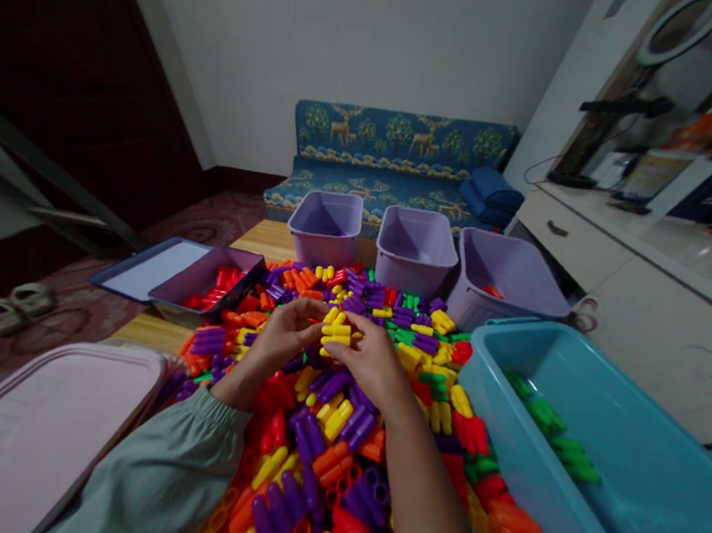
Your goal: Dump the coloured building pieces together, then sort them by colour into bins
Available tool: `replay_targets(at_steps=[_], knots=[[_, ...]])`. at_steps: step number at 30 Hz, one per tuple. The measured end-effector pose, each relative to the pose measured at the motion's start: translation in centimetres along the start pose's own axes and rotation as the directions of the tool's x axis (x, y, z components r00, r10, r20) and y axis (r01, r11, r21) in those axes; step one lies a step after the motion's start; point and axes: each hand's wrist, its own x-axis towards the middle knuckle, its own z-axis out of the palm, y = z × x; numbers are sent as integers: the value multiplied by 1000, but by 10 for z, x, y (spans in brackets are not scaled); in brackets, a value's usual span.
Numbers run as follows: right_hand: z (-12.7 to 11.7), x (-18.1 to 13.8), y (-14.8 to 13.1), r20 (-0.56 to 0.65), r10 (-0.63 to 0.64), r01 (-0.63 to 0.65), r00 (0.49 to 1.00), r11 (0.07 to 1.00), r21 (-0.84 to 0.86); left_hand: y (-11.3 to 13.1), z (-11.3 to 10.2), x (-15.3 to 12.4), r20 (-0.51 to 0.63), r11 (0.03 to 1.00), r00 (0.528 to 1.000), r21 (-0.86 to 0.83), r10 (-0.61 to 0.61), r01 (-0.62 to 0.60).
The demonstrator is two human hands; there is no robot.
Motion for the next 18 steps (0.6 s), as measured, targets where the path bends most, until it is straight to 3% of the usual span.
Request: replay_targets(at_steps=[6, 9, 13, 16, 18], knots=[[-2, 1, 2, -92, -58, 50, 994, 994, -93, 3, 3, -3, 140, 999, 989, 4, 40, -41], [-7, 1, -2, -150, -38, 18, 988, 991, -134, 5, 1, -3, 110, 959, 985, 236, 135, -158], [-12, 3, -6, -219, -83, 66, 972, 994, -84, 4, -5, -1, 131, 657, 924, 668, 359, -350], [-14, 4, -7, -246, -64, 50, 967, 997, -64, -4, -7, -1, 211, 483, 923, 801, 322, -352], [-15, 5, -7, -244, -32, 16, 969, 998, -67, -12, -8, -2, 241, 462, 948, 830, 209, -313]])
